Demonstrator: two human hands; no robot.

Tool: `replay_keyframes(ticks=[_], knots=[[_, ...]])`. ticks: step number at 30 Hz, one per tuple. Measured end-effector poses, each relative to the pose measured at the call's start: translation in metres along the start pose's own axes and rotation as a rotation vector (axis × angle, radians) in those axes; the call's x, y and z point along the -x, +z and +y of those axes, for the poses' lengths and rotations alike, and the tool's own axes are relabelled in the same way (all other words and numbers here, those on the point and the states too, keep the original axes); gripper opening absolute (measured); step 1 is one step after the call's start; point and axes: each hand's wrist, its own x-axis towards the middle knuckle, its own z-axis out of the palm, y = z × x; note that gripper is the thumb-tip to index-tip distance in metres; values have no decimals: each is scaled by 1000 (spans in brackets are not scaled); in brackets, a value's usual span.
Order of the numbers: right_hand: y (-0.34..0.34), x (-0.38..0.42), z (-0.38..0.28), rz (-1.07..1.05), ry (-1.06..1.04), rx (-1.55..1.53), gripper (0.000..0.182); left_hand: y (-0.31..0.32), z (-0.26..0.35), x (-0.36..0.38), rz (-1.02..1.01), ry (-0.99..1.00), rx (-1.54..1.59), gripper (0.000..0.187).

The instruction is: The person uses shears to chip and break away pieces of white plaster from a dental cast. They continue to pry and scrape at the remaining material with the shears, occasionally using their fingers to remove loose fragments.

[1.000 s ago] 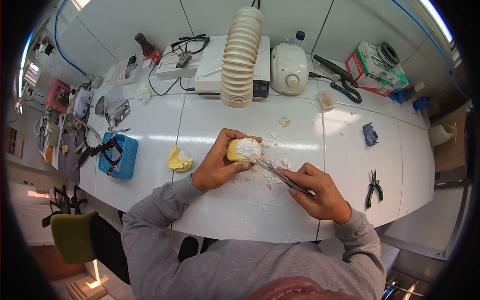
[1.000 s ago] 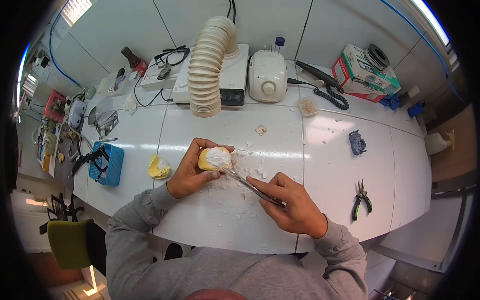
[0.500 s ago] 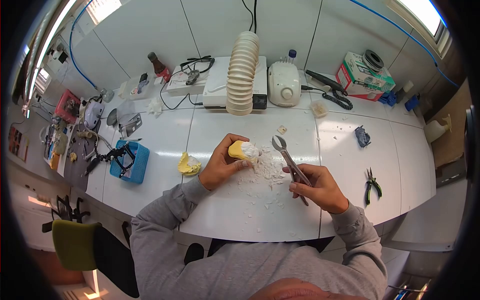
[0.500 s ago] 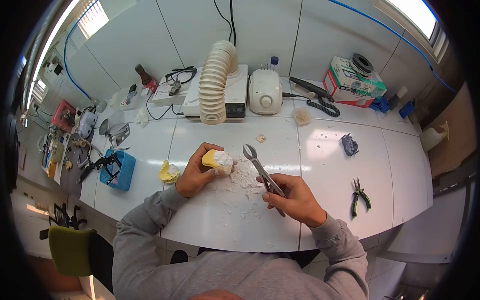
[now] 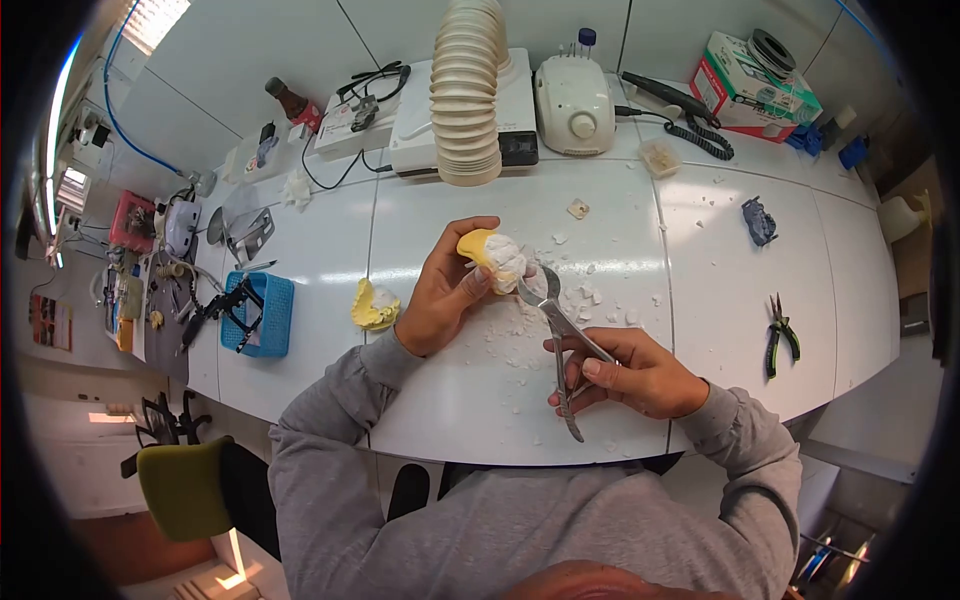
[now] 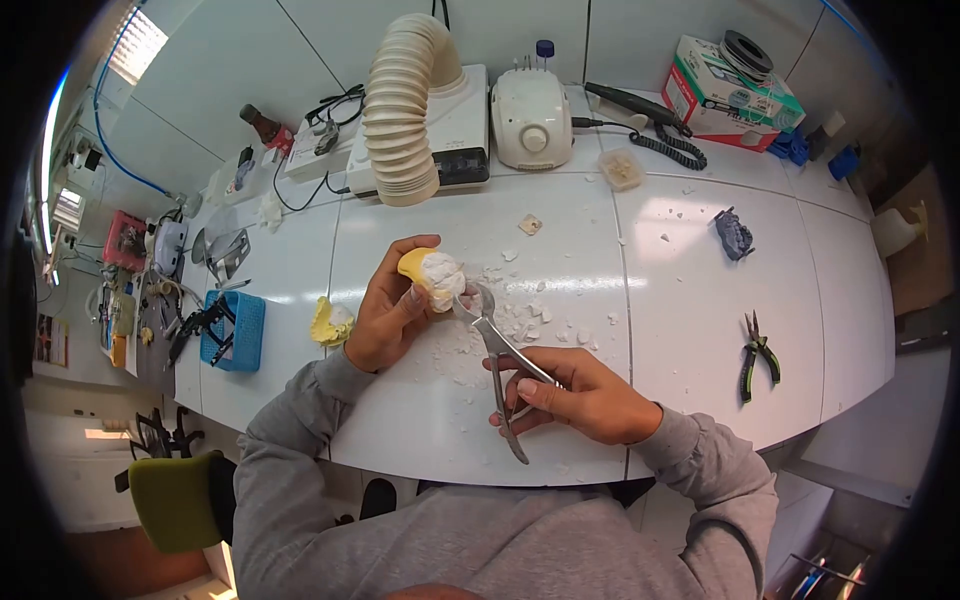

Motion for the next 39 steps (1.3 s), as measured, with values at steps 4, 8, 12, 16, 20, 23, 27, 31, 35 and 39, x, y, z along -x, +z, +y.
replay_keyframes(ticks=[4,8,12,16,20,23,27,31,35,39], knots=[[0,-2,3,-34,21,-79,56,-6,-5,5,4,-17,-49,52],[6,-2,6,-91,12,-155,61,-5,-5,4,-3,13,-8,47],[7,-1,7,-81,28,-143,63,-1,-3,6,-24,21,-78,46],[5,-3,9,-65,41,-163,61,-1,-2,6,-12,18,-60,54],[1,-4,12,-80,40,-164,60,2,3,5,-25,6,-98,59],[-1,-5,13,-86,51,-178,59,1,4,5,-37,7,-112,57],[0,-5,11,-72,62,-199,59,0,2,5,-38,6,-101,56],[-1,-5,11,-68,82,-235,58,-2,0,5,-40,-20,-59,53],[-3,-4,7,-82,100,-246,59,-3,3,6,-44,-57,-135,57],[-4,-4,7,-88,110,-252,60,-7,1,6,-60,-73,-184,57]])
